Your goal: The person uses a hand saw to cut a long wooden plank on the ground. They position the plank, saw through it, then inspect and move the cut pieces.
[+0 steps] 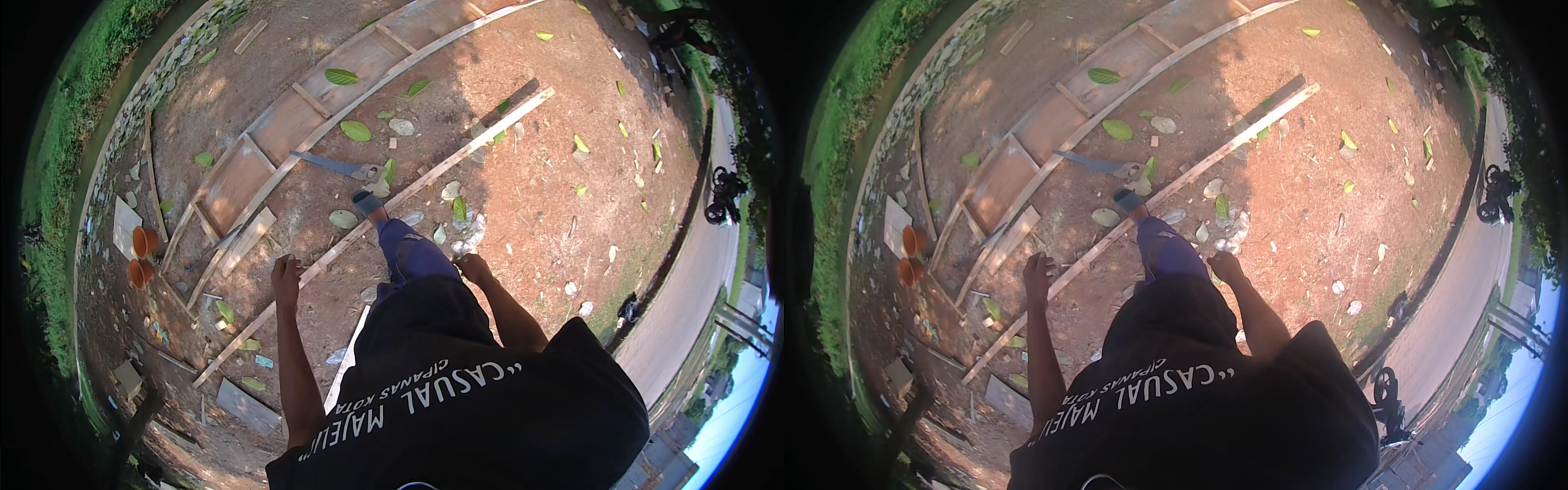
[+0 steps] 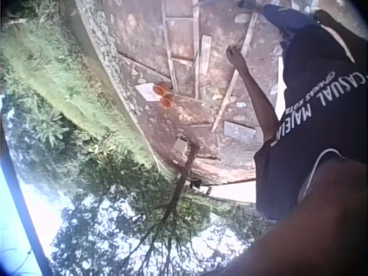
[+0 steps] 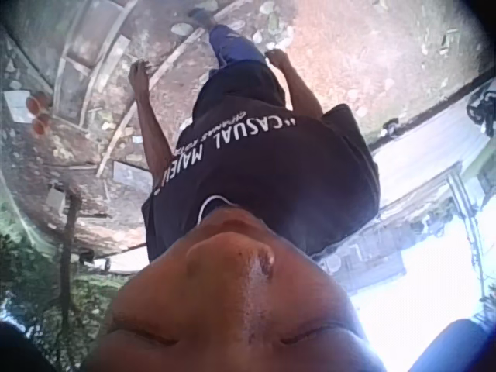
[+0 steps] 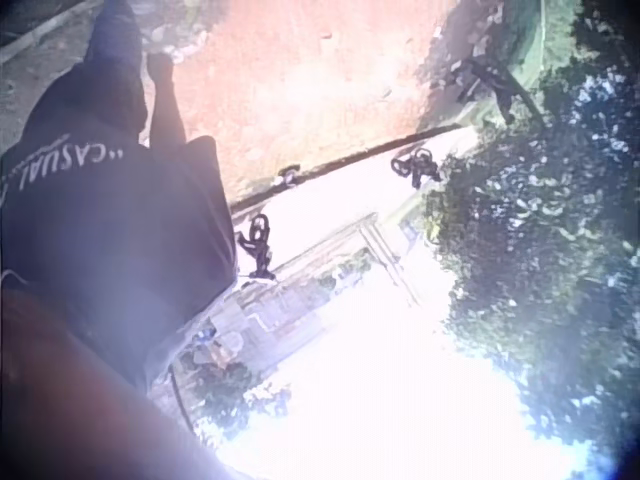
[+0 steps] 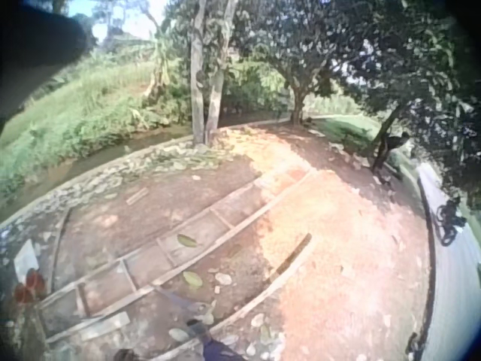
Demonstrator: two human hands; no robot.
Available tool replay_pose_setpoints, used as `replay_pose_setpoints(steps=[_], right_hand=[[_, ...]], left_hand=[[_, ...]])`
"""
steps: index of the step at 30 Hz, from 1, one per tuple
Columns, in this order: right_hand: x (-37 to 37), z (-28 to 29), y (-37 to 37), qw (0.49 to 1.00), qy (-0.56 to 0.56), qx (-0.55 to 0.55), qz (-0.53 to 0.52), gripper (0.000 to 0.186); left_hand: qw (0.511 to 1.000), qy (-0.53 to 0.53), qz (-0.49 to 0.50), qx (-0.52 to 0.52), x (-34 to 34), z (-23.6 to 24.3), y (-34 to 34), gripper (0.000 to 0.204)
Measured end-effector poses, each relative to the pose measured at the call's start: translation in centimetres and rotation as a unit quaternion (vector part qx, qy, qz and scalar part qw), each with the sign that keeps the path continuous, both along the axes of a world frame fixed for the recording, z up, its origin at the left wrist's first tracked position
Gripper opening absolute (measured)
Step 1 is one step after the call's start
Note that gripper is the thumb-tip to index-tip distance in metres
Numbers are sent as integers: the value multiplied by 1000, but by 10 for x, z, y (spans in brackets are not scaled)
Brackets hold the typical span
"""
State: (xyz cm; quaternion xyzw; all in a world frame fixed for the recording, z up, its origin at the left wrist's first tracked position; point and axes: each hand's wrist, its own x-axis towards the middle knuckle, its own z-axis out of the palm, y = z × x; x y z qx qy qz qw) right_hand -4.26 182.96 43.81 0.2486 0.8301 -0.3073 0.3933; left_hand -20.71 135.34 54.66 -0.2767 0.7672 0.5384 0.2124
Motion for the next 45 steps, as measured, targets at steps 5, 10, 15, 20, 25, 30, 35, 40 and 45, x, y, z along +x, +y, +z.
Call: replay_pose_setpoints(steps=[5, 10, 15, 20, 25, 30, 35, 40, 45], right_hand=[[-73, -20, -24, 990, 96, -72, -74, 33], [-117, -2, -34, 987, 108, -112, -41, 34], [-121, -13, -29, 991, 26, -106, -76, 30], [-134, -31, -39, 988, 61, -134, -44, 25], [-137, -47, -71, 986, 46, -162, -16, 26], [-177, -30, -146, 985, 25, -167, -28, 28], [-180, -90, -221, 975, -77, -173, -113, 17], [-176, -170, -325, 763, 189, -12, 618, 24], [-227, -120, -511, 688, 220, -71, 688, 30]], left_hand=[[997, -67, -11, -33, -8, -21, -27, 37], [968, -247, -11, -53, 76, -58, -58, 39], [943, -325, 69, -5, 142, -46, -67, 43], [951, -267, 153, 43, 135, -31, -48, 34], [963, -228, 137, 35, 114, -8, -63, 38], [974, -121, 190, 9, 137, -7, -117, 37], [983, -46, 154, -93, 223, -42, -202, 38], [940, 14, 308, -147, 365, -82, -303, 37], [760, -36, 646, -52, 447, -49, -371, 32]])
